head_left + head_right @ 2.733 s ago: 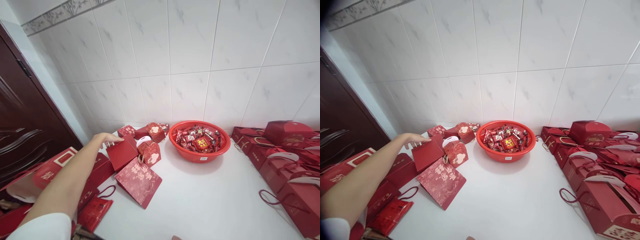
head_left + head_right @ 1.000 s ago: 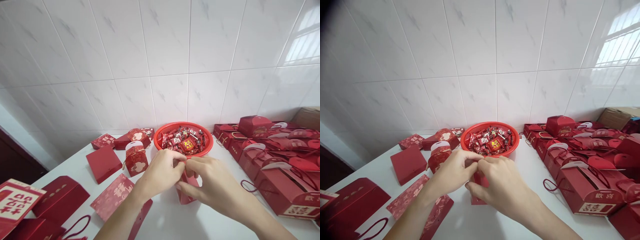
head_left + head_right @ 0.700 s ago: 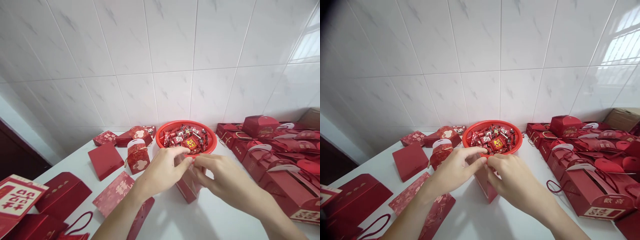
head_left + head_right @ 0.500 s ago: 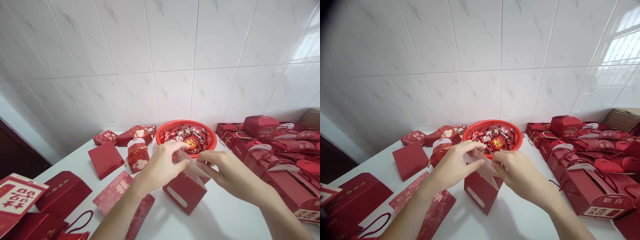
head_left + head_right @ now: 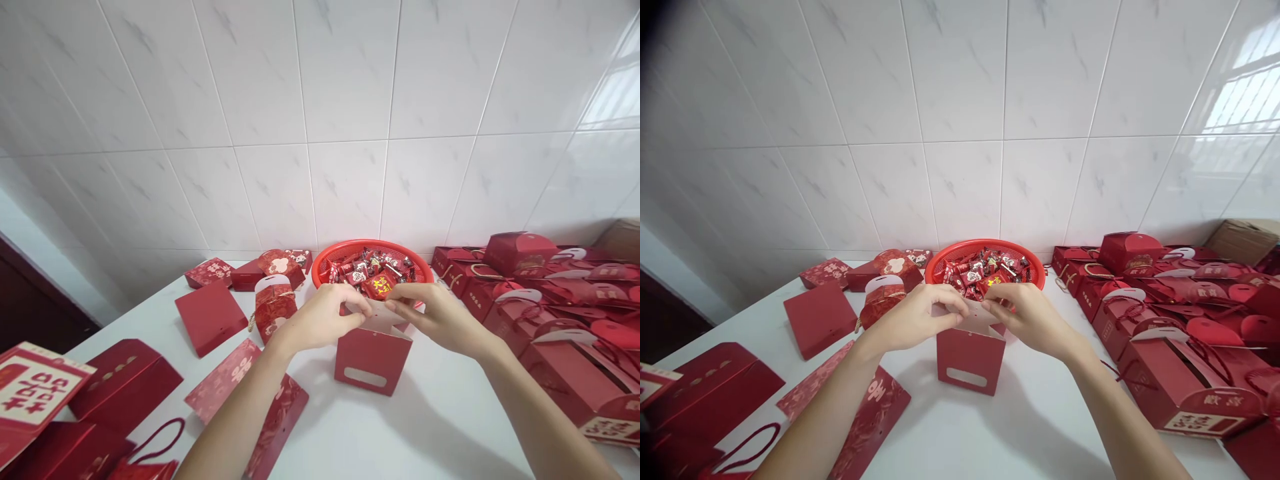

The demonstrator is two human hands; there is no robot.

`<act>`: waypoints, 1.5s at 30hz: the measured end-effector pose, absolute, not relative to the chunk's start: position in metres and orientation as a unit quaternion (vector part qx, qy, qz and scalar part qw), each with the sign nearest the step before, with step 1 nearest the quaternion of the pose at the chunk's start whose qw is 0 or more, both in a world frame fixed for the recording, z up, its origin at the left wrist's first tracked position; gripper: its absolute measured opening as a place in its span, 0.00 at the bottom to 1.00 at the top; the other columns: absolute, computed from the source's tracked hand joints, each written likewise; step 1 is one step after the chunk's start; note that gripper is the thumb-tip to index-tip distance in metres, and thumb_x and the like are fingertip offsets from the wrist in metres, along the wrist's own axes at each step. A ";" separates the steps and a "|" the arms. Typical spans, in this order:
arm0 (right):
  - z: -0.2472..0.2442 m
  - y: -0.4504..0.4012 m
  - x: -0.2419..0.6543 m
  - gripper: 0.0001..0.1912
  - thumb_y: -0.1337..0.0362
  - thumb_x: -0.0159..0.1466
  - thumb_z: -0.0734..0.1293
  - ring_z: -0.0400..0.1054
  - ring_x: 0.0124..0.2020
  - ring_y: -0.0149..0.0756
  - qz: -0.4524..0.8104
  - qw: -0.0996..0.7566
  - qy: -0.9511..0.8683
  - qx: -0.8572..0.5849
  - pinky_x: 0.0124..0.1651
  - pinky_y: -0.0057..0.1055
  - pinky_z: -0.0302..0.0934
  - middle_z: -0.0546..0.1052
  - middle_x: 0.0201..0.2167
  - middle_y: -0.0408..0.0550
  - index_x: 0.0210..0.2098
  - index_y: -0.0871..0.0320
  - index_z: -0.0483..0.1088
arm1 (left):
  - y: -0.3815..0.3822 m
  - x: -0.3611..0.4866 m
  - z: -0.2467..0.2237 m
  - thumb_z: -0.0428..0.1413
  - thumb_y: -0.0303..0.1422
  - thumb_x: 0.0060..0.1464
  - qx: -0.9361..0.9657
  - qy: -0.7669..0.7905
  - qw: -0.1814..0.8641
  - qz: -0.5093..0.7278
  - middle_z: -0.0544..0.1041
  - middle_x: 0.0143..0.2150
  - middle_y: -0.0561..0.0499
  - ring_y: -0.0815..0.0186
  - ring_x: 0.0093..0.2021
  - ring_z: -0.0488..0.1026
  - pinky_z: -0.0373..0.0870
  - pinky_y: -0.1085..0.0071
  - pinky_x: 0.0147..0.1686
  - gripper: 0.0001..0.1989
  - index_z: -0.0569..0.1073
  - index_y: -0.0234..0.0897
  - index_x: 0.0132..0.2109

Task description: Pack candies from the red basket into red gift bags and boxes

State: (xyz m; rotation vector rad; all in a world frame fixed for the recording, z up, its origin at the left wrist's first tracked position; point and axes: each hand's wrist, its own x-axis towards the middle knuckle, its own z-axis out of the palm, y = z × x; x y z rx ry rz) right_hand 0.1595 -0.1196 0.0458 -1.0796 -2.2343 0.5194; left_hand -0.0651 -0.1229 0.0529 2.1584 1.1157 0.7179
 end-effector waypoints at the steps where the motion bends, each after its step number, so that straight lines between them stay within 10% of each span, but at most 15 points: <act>1: 0.045 -0.116 0.161 0.18 0.54 0.70 0.59 0.63 0.27 0.31 0.201 0.317 -0.834 -0.403 0.30 0.27 0.55 0.73 0.27 0.44 0.31 0.57 0.71 | -0.122 -0.066 0.053 0.55 0.25 0.55 0.812 0.426 0.300 0.264 0.81 0.38 0.54 0.66 0.40 0.75 0.69 0.72 0.39 0.10 0.81 0.40 0.36; 11: 0.004 -0.049 0.178 0.14 0.53 0.61 0.65 0.74 0.32 0.39 0.227 0.525 -0.680 -0.458 0.38 0.33 0.67 0.80 0.31 0.49 0.34 0.58 0.74 | -0.107 -0.070 0.052 0.56 0.29 0.54 0.769 0.359 0.377 0.372 0.80 0.45 0.48 0.62 0.47 0.76 0.73 0.68 0.47 0.08 0.80 0.37 0.40; 17: -0.006 -0.017 0.163 0.09 0.66 0.61 0.62 0.75 0.42 0.37 0.182 0.430 -0.679 -0.567 0.46 0.31 0.66 0.81 0.40 0.49 0.38 0.57 0.73 | -0.060 -0.073 0.028 0.57 0.31 0.53 0.723 0.437 0.360 0.396 0.82 0.44 0.45 0.61 0.44 0.78 0.73 0.67 0.48 0.09 0.79 0.34 0.40; 26: -0.016 0.008 0.158 0.21 0.66 0.57 0.70 0.72 0.48 0.44 0.156 0.269 -0.699 -0.644 0.46 0.32 0.62 0.77 0.47 0.55 0.51 0.60 0.71 | -0.020 -0.066 0.009 0.59 0.31 0.48 0.799 0.563 0.201 0.069 0.83 0.39 0.51 0.59 0.42 0.78 0.69 0.72 0.38 0.10 0.82 0.40 0.39; 32: -0.009 0.001 0.154 0.29 0.61 0.56 0.73 0.67 0.57 0.55 0.152 0.162 -0.725 -0.651 0.51 0.39 0.61 0.75 0.53 0.58 0.56 0.56 0.69 | -0.003 -0.044 0.002 0.67 0.35 0.38 0.794 0.585 0.157 0.043 0.67 0.66 0.38 0.44 0.66 0.61 0.64 0.60 0.58 0.37 0.73 0.40 0.60; 45: -0.006 -0.004 0.156 0.06 0.65 0.59 0.70 0.71 0.37 0.40 0.154 0.134 -0.750 -0.629 0.33 0.29 0.56 0.77 0.29 0.47 0.27 0.56 0.71 | 0.001 -0.038 -0.002 0.65 0.35 0.40 0.798 0.575 0.179 0.007 0.81 0.44 0.38 0.48 0.42 0.78 0.71 0.65 0.35 0.16 0.79 0.35 0.39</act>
